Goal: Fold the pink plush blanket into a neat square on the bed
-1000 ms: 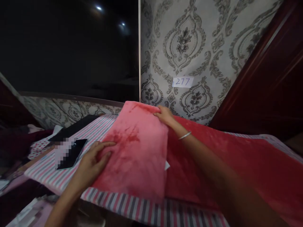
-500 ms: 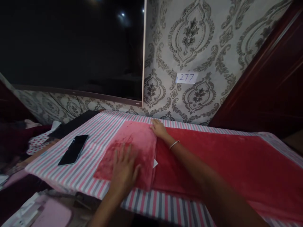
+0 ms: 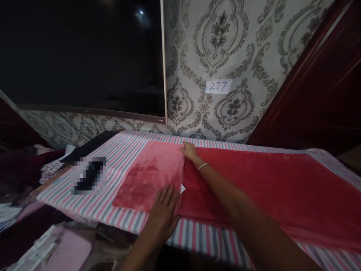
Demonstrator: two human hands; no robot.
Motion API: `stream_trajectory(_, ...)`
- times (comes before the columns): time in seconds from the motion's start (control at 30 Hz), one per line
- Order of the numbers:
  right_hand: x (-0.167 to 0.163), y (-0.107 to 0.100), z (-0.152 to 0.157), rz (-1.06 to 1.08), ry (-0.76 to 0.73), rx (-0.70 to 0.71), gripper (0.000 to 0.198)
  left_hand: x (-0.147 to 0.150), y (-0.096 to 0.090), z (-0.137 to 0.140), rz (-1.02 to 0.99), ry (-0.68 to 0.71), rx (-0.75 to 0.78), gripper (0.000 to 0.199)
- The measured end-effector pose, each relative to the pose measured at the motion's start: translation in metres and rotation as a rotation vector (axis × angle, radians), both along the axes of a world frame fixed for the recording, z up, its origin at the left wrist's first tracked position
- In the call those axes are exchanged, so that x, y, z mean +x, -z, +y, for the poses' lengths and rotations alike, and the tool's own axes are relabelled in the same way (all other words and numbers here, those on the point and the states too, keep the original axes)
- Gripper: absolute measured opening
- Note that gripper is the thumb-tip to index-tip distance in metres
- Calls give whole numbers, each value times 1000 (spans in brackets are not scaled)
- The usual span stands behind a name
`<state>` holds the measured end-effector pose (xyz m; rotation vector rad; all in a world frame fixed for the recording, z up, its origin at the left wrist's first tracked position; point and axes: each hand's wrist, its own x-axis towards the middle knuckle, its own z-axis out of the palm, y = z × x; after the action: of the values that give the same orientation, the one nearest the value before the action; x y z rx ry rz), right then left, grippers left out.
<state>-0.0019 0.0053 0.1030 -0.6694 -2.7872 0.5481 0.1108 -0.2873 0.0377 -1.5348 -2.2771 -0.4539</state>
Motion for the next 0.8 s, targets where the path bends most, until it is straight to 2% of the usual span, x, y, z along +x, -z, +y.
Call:
stream_trajectory(0.2,-10,-5,-1,92,-8,-43,50,-4,5,10,98,37,7,47)
stream_trajectory(0.3,-10,-5,0,99,12,-48,49,5,13,16,108,15,75,46)
stream_trajectory(0.37,-7,-5,-3,86,26,-50,48,10,12,15,71,17,125,43)
stream_trajectory(0.43,-3,-7,-11,89,38,-37,49,7,0,11,-30,26,160,40)
stream_trajectory(0.5,1,-10,-22,114,23,-7,53,-5,-19,8,-132,24,177,42)
stream_trajectory(0.57,5,-11,-35,127,-50,37,60,-21,-36,10,-156,-22,164,46)
stream_trajectory(0.63,9,-9,-44,83,-147,68,66,-35,-43,17,-116,-97,105,51)
stream_trajectory(0.7,13,-1,-47,-11,-210,61,71,-41,-38,27,-66,-144,26,60)
stream_trajectory(0.8,14,11,-45,-88,-220,36,74,-40,-19,36,-14,-155,-47,62)
